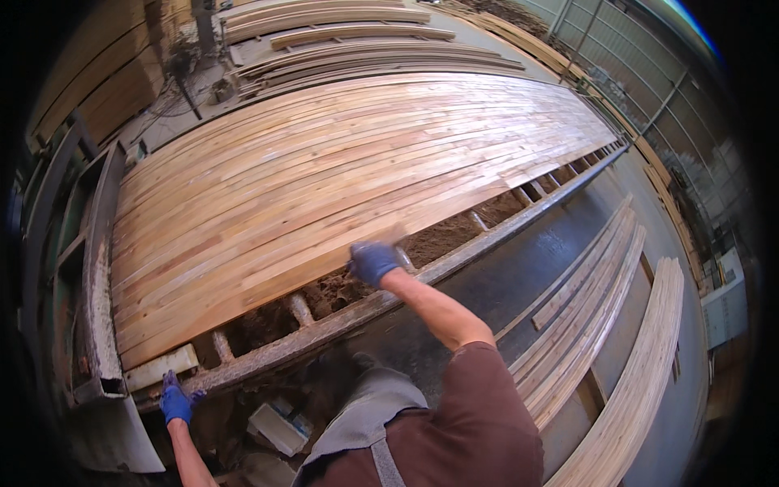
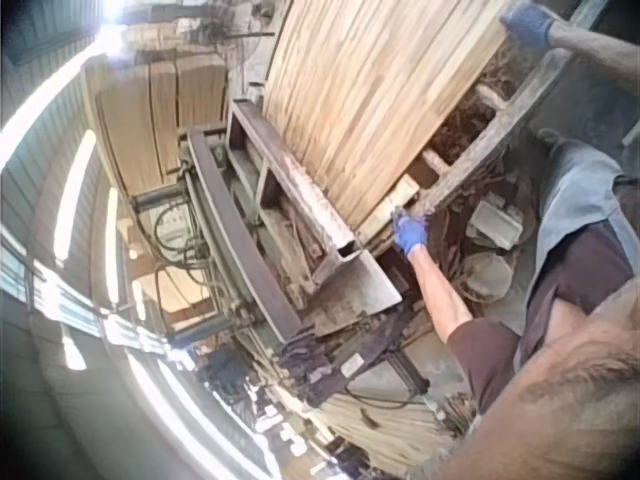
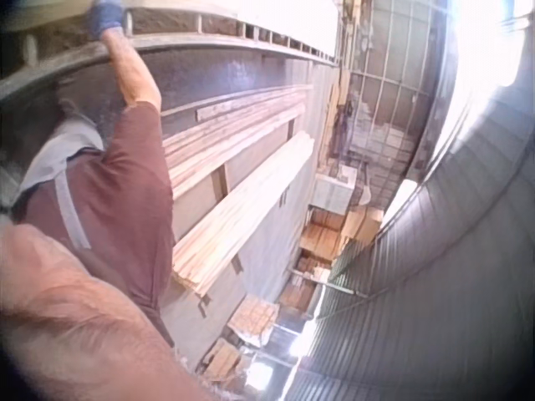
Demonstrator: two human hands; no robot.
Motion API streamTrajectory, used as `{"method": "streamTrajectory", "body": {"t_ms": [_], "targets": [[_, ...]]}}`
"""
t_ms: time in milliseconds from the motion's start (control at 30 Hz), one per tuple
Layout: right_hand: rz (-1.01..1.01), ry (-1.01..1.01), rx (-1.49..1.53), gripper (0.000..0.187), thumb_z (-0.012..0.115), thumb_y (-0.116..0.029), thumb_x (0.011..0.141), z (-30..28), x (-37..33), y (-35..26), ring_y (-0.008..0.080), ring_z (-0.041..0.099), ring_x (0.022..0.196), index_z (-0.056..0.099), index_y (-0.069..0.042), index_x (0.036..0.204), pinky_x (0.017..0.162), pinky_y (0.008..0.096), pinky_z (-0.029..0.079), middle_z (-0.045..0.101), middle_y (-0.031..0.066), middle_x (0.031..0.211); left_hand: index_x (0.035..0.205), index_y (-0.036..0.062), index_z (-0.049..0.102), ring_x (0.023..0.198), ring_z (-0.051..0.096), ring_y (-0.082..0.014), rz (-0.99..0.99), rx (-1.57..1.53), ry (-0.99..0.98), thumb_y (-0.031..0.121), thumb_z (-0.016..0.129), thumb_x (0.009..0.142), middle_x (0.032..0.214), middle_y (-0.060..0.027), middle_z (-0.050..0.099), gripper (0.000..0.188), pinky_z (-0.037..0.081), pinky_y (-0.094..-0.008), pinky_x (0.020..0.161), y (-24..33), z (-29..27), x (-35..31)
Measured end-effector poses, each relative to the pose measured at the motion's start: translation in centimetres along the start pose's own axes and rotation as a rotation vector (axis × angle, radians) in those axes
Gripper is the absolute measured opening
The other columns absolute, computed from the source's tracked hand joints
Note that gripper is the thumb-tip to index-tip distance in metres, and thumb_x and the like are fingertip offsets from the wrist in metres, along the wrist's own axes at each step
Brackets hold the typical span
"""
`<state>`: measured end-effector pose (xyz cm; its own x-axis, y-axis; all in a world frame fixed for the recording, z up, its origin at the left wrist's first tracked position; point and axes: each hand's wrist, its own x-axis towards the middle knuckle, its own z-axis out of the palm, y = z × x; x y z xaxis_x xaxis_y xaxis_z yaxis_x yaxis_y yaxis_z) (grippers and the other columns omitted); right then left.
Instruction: The person places long, thin wooden planks onto a curved metal frame, aligning them side-by-side. They then use a brush to apply a substance from a bucket onto the planks and the frame.
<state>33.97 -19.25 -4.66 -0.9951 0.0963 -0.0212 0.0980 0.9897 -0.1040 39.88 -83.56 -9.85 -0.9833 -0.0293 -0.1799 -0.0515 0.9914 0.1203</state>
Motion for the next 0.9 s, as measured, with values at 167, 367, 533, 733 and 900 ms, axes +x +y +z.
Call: {"method": "streamTrajectory", "body": {"t_ms": [167, 367, 533, 733, 900], "targets": [[-0.149, 0.179, 0.125, 0.021, 0.069, -0.03, 0.082, 2.0, 0.4, -3.6, 0.0395, 0.07, 0.08, 0.068, -0.009, 0.083, 0.072, 0.0499, 0.056, 0.071, 0.0195, 0.083, 0.153, -0.0005, 0.035, 0.143, 0.039, -0.0381, 0.016, -0.006, -0.001, 0.043, 0.09, 0.065, 0.154, -0.0257, 0.04, 0.112, 0.036, -0.0417, 0.117, 0.4, -0.6, -0.6], [-0.181, 0.207, 0.186, 0.015, 0.068, -0.025, 0.08, 2.0, 0.0, -9.2, 0.0385, 0.071, 0.081, 0.069, -0.01, 0.084, 0.071, 0.0488, 0.056, 0.072, 0.0185, 0.085, 0.152, -0.0017, 0.035, 0.143, 0.04, -0.0373, -0.015, 0.026, -0.048, 0.041, 0.09, 0.066, 0.155, -0.025, 0.039, 0.111, 0.036, -0.0411, 0.117, 1.9, -2.0, -0.8], [-0.224, 0.101, 0.215, 0.015, 0.065, -0.022, 0.081, 1.3, -0.8, -12.5, 0.0377, 0.071, 0.086, 0.069, -0.01, 0.088, 0.074, 0.0487, 0.056, 0.071, 0.018, 0.088, 0.152, -0.0027, 0.036, 0.143, 0.04, -0.0371, -0.006, -0.015, -0.042, 0.04, 0.09, 0.067, 0.155, -0.0257, 0.04, 0.108, 0.035, -0.04, 0.118, 2.7, -2.5, -1.0], [-0.266, 0.154, 0.26, 0.017, 0.07, -0.023, 0.077, -2.6, -4.6, -2.9, 0.0379, 0.069, 0.086, 0.067, -0.01, 0.087, 0.073, 0.0493, 0.055, 0.07, 0.016, 0.091, 0.15, -0.0033, 0.039, 0.142, 0.041, -0.0376, -0.015, -0.014, -0.044, 0.041, 0.09, 0.067, 0.152, -0.0266, 0.043, 0.107, 0.034, -0.04, 0.118, 3.9, -3.1, -1.2], [-0.064, 0.211, 0.072, 0.019, 0.068, -0.027, 0.082, -6.1, -4.9, 8.3, 0.0373, 0.07, 0.086, 0.068, -0.009, 0.089, 0.075, 0.048, 0.055, 0.071, 0.0181, 0.091, 0.149, -0.0038, 0.04, 0.142, 0.042, -0.0383, -0.027, -0.016, -0.047, 0.039, 0.091, 0.066, 0.152, -0.0265, 0.044, 0.107, 0.034, -0.0403, 0.118, 4.6, -3.2, -2.4]]}}
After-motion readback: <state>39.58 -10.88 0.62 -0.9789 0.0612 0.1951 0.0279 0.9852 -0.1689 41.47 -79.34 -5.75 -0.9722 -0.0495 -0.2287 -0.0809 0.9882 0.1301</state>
